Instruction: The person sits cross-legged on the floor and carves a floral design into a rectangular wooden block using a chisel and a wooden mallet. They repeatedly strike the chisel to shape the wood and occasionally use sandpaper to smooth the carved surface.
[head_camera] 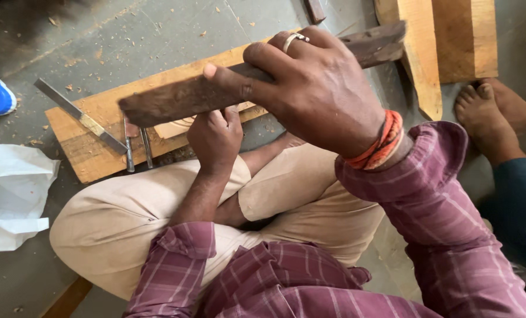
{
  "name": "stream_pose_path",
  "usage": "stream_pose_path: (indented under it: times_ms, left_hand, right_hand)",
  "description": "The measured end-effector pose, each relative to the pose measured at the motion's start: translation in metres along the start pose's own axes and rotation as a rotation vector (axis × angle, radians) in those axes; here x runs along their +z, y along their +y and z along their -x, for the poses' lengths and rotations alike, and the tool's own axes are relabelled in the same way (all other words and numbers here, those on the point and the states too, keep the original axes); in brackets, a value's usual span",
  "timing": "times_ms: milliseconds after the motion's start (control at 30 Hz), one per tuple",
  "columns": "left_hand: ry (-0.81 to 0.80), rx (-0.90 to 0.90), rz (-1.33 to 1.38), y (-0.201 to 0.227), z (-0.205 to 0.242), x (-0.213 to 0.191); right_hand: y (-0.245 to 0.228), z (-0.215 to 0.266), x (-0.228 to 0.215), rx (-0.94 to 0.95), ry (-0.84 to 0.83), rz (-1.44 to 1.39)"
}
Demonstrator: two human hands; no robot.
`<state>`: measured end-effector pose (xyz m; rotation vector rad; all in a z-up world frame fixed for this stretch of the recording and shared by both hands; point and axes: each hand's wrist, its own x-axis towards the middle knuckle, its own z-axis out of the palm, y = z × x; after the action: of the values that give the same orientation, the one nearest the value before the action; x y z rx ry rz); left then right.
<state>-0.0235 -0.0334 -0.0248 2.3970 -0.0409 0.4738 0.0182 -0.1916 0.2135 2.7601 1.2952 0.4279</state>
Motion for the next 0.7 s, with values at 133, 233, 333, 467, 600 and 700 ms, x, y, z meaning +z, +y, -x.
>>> stream_pose_path:
  times_ms: [133, 233, 333, 467, 600, 700]
  left_hand:
    - [-0.030, -0.016, 0.011, 0.000, -0.002, 0.000]
    - [-0.053, -0.019, 0.013, 0.002, -0.005, -0.004]
    - [-0.074, 0.026, 0.067, 0.011, -0.008, -0.012]
    - [-0.129, 0.303, 0.180, 0.021, -0.003, -0.034]
    - [-0.206, 0.226, 0.361, 0.029, 0.002, -0.040]
    - [-0.125, -0.073, 0.411, 0.026, -0.006, -0.034]
  right_hand:
    - [0.001, 0.002, 0.003, 0.031, -0.096, 0.026]
    - [0.002, 0.005, 0.008, 0.063, -0.022, -0.073]
    - [0.005, 0.015, 0.016, 0.097, -0.028, -0.061]
    - [0.018, 0.036, 0.039, 0.344, 0.063, -0.365]
    - [0.026, 0.065, 0.078, 0.659, 0.201, -0.689]
    - [0.039, 0.080, 0.105, 0.878, 0.308, -0.955]
